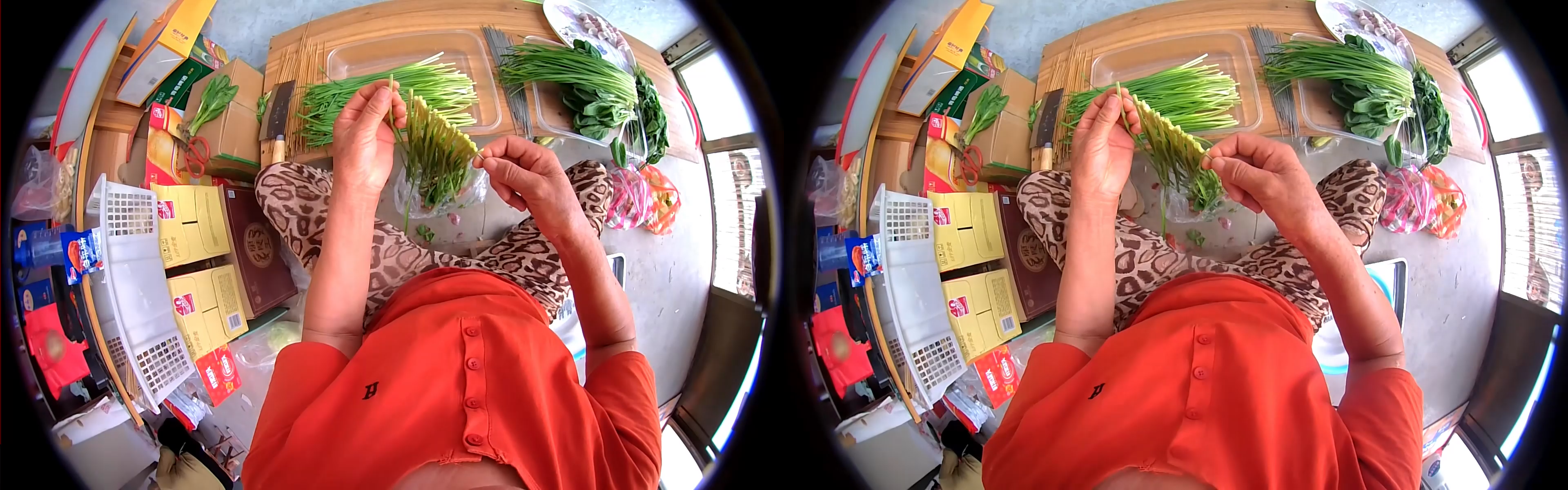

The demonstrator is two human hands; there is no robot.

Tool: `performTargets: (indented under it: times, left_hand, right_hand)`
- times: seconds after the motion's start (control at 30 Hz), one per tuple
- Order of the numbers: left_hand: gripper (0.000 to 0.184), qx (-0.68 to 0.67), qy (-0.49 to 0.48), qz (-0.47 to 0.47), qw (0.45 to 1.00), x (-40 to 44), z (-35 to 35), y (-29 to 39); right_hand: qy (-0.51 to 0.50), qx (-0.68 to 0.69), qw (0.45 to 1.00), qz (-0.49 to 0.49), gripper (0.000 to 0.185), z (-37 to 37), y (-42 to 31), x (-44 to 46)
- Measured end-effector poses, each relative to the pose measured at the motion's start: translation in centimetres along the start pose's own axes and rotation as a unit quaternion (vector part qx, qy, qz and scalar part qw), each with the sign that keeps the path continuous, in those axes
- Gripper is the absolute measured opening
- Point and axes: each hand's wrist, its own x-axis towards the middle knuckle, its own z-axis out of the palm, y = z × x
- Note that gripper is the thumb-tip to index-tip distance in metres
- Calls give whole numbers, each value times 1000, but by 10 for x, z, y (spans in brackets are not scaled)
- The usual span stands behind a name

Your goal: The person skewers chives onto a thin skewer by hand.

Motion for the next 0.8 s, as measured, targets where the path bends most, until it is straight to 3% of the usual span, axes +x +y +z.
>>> performTargets:
  times: [0.8]
  left_hand:
    - [15, 19, -14, -10, 1000, 0, -7, 7]
  right_hand:
    - [-4, -19, 1000, 5, 13, -1, -1, -2]
